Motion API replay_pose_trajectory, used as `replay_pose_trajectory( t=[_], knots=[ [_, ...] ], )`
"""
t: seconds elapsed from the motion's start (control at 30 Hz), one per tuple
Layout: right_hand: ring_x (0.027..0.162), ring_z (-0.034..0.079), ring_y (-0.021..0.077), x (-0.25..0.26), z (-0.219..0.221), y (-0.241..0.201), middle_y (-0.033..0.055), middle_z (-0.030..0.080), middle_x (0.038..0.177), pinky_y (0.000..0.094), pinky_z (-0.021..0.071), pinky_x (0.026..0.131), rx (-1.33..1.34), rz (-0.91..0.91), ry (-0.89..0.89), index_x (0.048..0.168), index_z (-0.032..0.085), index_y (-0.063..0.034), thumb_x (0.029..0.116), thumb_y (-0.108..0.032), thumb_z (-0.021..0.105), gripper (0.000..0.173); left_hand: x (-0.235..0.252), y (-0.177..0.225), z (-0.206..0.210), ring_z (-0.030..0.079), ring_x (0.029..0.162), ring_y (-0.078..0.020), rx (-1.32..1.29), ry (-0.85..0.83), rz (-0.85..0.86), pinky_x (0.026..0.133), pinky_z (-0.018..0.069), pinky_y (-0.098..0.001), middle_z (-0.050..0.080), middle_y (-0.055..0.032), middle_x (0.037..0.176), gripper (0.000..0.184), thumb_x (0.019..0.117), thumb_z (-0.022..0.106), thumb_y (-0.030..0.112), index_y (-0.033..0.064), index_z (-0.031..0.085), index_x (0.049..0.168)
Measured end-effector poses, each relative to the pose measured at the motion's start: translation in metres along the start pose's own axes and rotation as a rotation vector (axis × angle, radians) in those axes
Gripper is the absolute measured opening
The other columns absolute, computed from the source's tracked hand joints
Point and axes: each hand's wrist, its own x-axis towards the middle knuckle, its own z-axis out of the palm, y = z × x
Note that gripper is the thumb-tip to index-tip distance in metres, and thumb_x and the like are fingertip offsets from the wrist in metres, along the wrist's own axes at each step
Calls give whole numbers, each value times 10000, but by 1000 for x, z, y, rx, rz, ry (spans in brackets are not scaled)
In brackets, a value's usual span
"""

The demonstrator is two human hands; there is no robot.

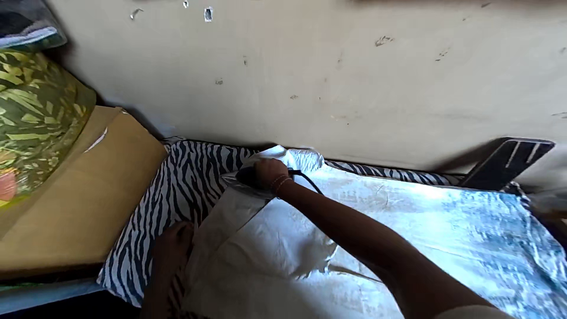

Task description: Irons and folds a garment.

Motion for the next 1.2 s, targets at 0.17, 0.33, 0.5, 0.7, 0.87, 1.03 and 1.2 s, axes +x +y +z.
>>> replay_pose_trajectory(
  t=[0.17, 0.33, 0.5, 0.7, 0.87, 1.03, 1.2],
  knots=[
    [1203, 610, 478, 0, 2, 2, 265, 657, 1261, 688, 483, 932, -124, -237, -62, 1273, 652, -15, 962, -149, 662, 339, -16, 7, -25, 719, 896, -361, -14, 158, 86, 826, 547, -589, 742, -200, 999, 280, 1021, 542, 173, -34, 718, 1087],
    [1249, 581, 493, -17, 5, -8, 297, 604, 1343, 681, 487, 944, -28, -137, -37, 1305, 617, 30, 985, -63, 584, 335, 0, 63, -20, 705, 918, -401, 55, 127, 165, 835, 544, -596, 721, -234, 1014, 278, 1040, 517, 140, -43, 709, 1123],
    [1285, 574, 485, -52, -14, 75, 291, 601, 1373, 683, 475, 987, 87, 230, 32, 1329, 607, 35, 1016, -143, 560, 364, 31, 99, 10, 670, 1092, -425, 213, -166, 177, 983, 491, -596, 694, -256, 1155, 314, 1067, 501, 166, -31, 673, 1241],
    [1222, 614, 483, -122, -4, 175, 299, 641, 1282, 660, 491, 961, 49, 513, 77, 1267, 630, 25, 992, -213, 603, 365, 117, 110, 59, 565, 1279, -456, 256, -306, 132, 1078, 418, -610, 604, -299, 1328, 442, 1104, 399, 262, -54, 575, 1359],
    [1208, 632, 463, -112, -8, 162, 270, 663, 1264, 649, 504, 948, 35, 522, 40, 1292, 630, -24, 1001, -214, 588, 350, 204, 180, 129, 462, 1384, -447, 164, -282, 237, 1130, 345, -622, 543, -276, 1428, 519, 1067, 504, 373, -22, 560, 1399],
    [1256, 609, 441, -69, -24, 129, 251, 641, 1322, 630, 502, 971, 91, 505, 22, 1314, 616, -19, 1033, -177, 534, 333, 222, 191, 148, 618, 1212, -448, 133, -166, 179, 1021, 449, -619, 667, -288, 1227, 383, 1096, 425, 221, -44, 672, 1219],
    [1256, 613, 433, -18, -37, 93, 249, 636, 1336, 612, 513, 959, 134, 412, 34, 1341, 598, -7, 1045, -96, 470, 335, 204, 139, 134, 639, 1101, -506, 92, -54, 213, 960, 463, -652, 663, -345, 1099, 485, 1110, 352, 275, -110, 629, 1215]
  ],
)
